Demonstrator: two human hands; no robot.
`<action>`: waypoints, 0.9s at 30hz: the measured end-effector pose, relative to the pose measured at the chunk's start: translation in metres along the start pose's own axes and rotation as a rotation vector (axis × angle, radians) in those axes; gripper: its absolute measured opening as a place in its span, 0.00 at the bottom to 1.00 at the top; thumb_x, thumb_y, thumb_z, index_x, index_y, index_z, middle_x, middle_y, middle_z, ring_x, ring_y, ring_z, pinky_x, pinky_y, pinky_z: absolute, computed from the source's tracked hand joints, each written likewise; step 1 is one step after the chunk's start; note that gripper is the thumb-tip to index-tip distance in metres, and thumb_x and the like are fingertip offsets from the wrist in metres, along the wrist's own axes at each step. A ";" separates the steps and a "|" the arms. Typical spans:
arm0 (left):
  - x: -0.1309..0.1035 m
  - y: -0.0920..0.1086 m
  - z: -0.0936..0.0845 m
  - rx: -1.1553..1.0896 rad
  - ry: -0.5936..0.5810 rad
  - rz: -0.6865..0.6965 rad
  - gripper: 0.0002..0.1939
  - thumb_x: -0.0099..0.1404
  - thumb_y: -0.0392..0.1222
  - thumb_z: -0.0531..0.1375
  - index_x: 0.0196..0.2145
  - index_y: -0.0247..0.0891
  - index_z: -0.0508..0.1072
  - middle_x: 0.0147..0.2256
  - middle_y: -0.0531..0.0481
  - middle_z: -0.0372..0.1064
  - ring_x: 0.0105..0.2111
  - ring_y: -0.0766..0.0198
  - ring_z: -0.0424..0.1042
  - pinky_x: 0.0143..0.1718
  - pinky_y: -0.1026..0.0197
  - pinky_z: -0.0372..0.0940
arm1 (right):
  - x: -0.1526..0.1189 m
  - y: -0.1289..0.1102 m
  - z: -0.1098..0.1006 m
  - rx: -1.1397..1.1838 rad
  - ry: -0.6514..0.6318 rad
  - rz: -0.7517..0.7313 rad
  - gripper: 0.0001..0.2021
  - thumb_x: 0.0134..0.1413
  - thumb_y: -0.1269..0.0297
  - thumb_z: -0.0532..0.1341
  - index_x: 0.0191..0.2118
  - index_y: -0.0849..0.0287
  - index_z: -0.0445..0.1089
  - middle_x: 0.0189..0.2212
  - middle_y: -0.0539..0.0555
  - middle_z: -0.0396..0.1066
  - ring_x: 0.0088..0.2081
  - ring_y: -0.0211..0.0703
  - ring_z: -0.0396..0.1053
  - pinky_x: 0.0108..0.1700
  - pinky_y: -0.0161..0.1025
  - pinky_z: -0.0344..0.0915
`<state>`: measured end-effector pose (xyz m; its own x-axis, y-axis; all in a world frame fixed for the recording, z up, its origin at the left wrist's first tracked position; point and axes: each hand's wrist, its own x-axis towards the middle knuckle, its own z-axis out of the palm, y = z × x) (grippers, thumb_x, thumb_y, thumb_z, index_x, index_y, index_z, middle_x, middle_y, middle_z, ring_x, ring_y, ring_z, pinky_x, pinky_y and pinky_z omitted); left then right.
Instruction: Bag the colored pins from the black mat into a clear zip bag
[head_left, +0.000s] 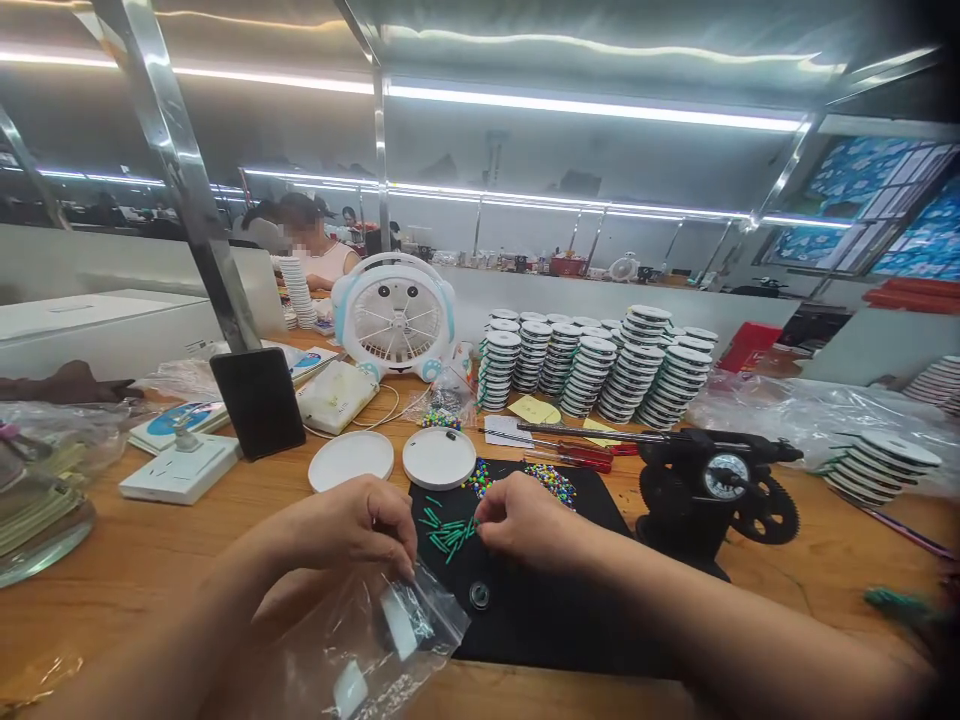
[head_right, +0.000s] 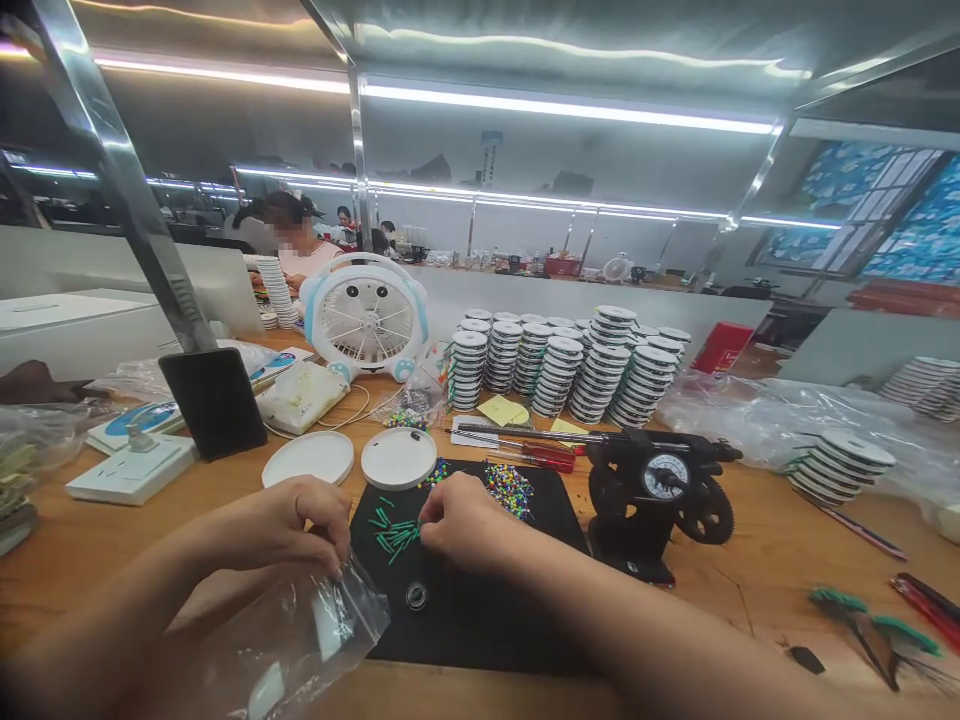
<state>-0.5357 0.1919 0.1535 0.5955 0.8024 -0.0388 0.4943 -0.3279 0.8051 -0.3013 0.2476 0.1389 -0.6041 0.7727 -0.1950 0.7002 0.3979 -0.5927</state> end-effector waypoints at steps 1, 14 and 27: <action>0.000 0.001 0.000 0.038 0.006 0.005 0.06 0.55 0.43 0.65 0.28 0.38 0.78 0.26 0.52 0.71 0.28 0.68 0.68 0.31 0.69 0.61 | 0.000 -0.004 0.000 0.110 -0.024 0.009 0.08 0.42 0.71 0.56 0.29 0.62 0.72 0.22 0.52 0.71 0.21 0.34 0.66 0.20 0.29 0.57; 0.001 -0.012 0.000 0.111 -0.045 -0.023 0.07 0.59 0.43 0.61 0.31 0.39 0.77 0.34 0.51 0.71 0.35 0.65 0.70 0.37 0.67 0.62 | 0.017 -0.043 0.032 0.160 -0.044 -0.129 0.08 0.43 0.69 0.60 0.29 0.61 0.77 0.18 0.49 0.69 0.20 0.30 0.57 0.21 0.29 0.52; -0.003 -0.023 -0.014 0.248 0.020 -0.107 0.09 0.59 0.44 0.61 0.32 0.36 0.76 0.29 0.53 0.73 0.31 0.67 0.70 0.31 0.69 0.62 | -0.013 -0.039 0.047 0.002 0.012 -0.222 0.10 0.50 0.62 0.62 0.40 0.57 0.71 0.32 0.51 0.73 0.31 0.37 0.66 0.33 0.33 0.58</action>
<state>-0.5573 0.2039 0.1437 0.5199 0.8481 -0.1020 0.6952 -0.3507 0.6275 -0.3382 0.1990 0.1278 -0.7388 0.6720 -0.0506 0.5501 0.5580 -0.6213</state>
